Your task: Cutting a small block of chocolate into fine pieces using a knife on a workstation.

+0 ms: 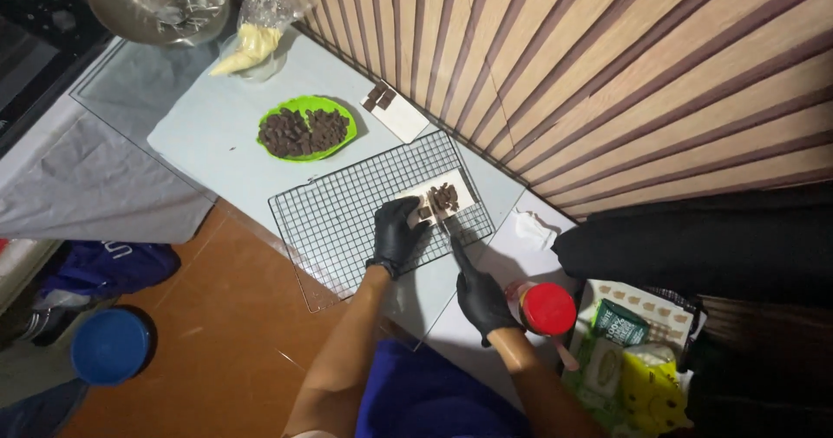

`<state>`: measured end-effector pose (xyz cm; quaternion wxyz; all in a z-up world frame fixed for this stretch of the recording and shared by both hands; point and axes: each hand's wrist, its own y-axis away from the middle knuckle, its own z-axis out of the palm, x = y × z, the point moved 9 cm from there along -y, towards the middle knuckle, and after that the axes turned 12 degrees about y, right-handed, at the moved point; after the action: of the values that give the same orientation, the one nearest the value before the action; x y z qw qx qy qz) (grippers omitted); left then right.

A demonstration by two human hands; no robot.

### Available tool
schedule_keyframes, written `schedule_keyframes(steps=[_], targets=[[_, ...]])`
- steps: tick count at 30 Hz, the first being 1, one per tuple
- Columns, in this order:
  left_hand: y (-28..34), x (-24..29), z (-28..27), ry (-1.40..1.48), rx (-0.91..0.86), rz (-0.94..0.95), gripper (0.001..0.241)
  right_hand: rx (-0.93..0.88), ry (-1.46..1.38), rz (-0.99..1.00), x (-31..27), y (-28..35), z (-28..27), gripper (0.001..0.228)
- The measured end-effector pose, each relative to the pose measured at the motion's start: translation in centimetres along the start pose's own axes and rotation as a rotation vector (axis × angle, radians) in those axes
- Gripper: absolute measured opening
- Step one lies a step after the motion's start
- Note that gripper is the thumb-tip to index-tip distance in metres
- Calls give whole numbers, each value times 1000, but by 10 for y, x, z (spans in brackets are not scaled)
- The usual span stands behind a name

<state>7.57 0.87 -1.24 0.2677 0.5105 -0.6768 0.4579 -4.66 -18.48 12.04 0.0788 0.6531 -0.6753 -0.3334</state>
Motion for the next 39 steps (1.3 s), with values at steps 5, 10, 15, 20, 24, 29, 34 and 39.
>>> schedule_keyframes(steps=[5,10,15,20,24,29,34,39], targets=[[8,4,-8,-116,-81,-14,59,33,90,-21,19,-27,24,79],[15,8,-26,-160,-138,-87,60,19,36,-3,14,-11,14,77],[10,20,-44,-179,-52,-43,61,30,34,-11,2,3,2,78],[10,-4,-19,-261,-138,12,43,15,13,-20,9,-12,21,77],[5,15,-19,-244,-155,14,39,20,41,-21,8,-19,17,77],[-1,17,-19,-306,-133,-7,28,61,56,-7,22,-34,24,75],[-8,10,-5,-198,-43,74,34,47,59,22,17,-29,20,72],[-26,43,-27,199,-41,-212,41,48,5,16,19,-30,14,80]])
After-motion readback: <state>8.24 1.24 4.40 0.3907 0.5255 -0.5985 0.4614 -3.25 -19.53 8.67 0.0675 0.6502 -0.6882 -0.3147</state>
